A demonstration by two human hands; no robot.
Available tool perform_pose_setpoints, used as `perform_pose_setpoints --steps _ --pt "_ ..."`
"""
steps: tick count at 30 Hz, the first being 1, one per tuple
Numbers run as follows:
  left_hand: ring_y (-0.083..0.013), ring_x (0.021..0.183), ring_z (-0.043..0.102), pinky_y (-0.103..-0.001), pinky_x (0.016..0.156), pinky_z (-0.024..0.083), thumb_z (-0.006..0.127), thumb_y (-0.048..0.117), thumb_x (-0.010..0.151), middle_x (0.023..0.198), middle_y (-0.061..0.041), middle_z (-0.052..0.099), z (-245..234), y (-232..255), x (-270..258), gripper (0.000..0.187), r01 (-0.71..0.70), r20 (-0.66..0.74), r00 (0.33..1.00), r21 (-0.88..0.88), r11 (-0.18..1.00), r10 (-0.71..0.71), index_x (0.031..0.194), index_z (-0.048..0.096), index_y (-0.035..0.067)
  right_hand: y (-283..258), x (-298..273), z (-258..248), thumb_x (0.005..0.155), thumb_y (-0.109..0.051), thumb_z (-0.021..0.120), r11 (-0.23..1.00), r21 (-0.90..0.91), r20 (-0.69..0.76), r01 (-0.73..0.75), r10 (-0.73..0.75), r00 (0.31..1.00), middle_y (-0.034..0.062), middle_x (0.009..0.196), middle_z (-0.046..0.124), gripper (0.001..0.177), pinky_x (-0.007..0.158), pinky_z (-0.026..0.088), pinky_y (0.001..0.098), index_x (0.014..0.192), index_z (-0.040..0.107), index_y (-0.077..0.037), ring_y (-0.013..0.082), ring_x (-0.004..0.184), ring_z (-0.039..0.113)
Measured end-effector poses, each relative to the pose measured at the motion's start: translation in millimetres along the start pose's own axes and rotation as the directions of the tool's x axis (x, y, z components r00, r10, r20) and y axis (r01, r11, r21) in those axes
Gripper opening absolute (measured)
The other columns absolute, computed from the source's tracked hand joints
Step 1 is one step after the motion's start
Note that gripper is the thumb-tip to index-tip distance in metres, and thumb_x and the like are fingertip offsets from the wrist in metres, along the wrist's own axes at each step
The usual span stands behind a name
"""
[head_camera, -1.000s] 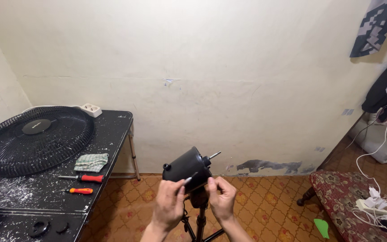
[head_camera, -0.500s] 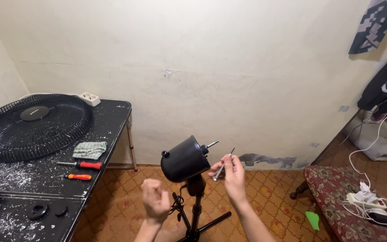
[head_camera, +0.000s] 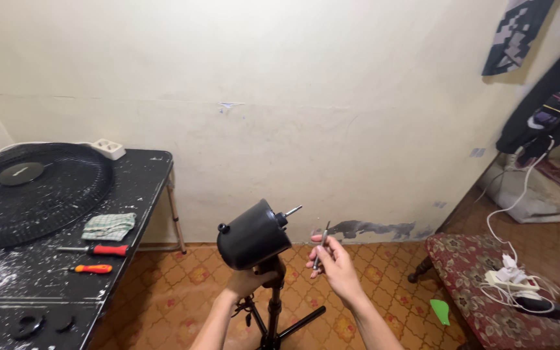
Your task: The person disassembles a standing fan by removing screws and components from the motor housing using a screwdriver. They place removed parts on a nearby table and continue to separate the motor casing to expose internal components.
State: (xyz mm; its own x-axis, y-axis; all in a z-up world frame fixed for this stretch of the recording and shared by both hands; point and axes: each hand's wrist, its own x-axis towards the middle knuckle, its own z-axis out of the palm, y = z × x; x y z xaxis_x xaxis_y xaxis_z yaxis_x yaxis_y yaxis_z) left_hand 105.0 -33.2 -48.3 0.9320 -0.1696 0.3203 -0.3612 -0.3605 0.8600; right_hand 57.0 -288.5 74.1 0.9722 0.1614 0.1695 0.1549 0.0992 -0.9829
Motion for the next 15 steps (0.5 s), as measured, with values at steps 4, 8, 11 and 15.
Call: perform_pose_setpoints --steps 4,8,11,15 --pt "-0.0217 0.093 0.075 -0.036 0.079 0.059 0.087 0.029 0.075 0.103 -0.010 0.077 21 -4 -2 0.050 -0.028 -0.163 0.986 -0.039 0.999 0.021 0.117 0.071 0.007 8 4 -15 0.102 -0.014 0.050 1.000 -0.026 0.029 0.002 -0.001 1.000 0.0077 0.092 0.066 0.032 0.061 0.055 0.0280 0.133 0.053 -0.005 0.0140 0.079 0.068" --pt "-0.0159 0.080 0.077 -0.031 0.074 0.061 0.082 0.025 0.082 0.090 -0.007 0.080 32 26 -11 0.035 0.025 -0.248 0.968 -0.076 0.997 -0.043 0.111 0.076 0.006 14 9 -23 0.103 -0.014 0.050 1.000 -0.025 0.032 -0.001 0.002 0.999 0.0085 0.093 0.067 0.032 0.059 0.054 0.0281 0.134 0.051 -0.005 0.0151 0.079 0.068" --pt "-0.0167 0.075 0.077 -0.032 0.071 0.060 0.083 0.024 0.081 0.085 -0.007 0.081 38 59 -11 0.031 0.095 -0.390 0.910 -0.128 0.987 -0.138 0.105 0.078 0.006 16 9 -25 0.103 -0.014 0.050 1.000 -0.018 0.052 -0.010 0.011 0.999 0.0086 0.095 0.067 0.032 0.060 0.054 0.0281 0.134 0.051 -0.005 0.0152 0.081 0.068" --pt "-0.0219 0.083 0.073 -0.037 0.076 0.056 0.083 0.024 0.077 0.092 -0.010 0.077 51 86 -5 0.036 -0.081 -0.631 0.775 -0.161 0.984 -0.039 0.106 0.073 0.005 18 7 -25 0.103 -0.013 0.050 0.999 -0.030 0.094 0.009 -0.007 0.996 0.0088 0.098 0.066 0.033 0.064 0.055 0.0272 0.135 0.051 -0.005 0.0138 0.084 0.068"
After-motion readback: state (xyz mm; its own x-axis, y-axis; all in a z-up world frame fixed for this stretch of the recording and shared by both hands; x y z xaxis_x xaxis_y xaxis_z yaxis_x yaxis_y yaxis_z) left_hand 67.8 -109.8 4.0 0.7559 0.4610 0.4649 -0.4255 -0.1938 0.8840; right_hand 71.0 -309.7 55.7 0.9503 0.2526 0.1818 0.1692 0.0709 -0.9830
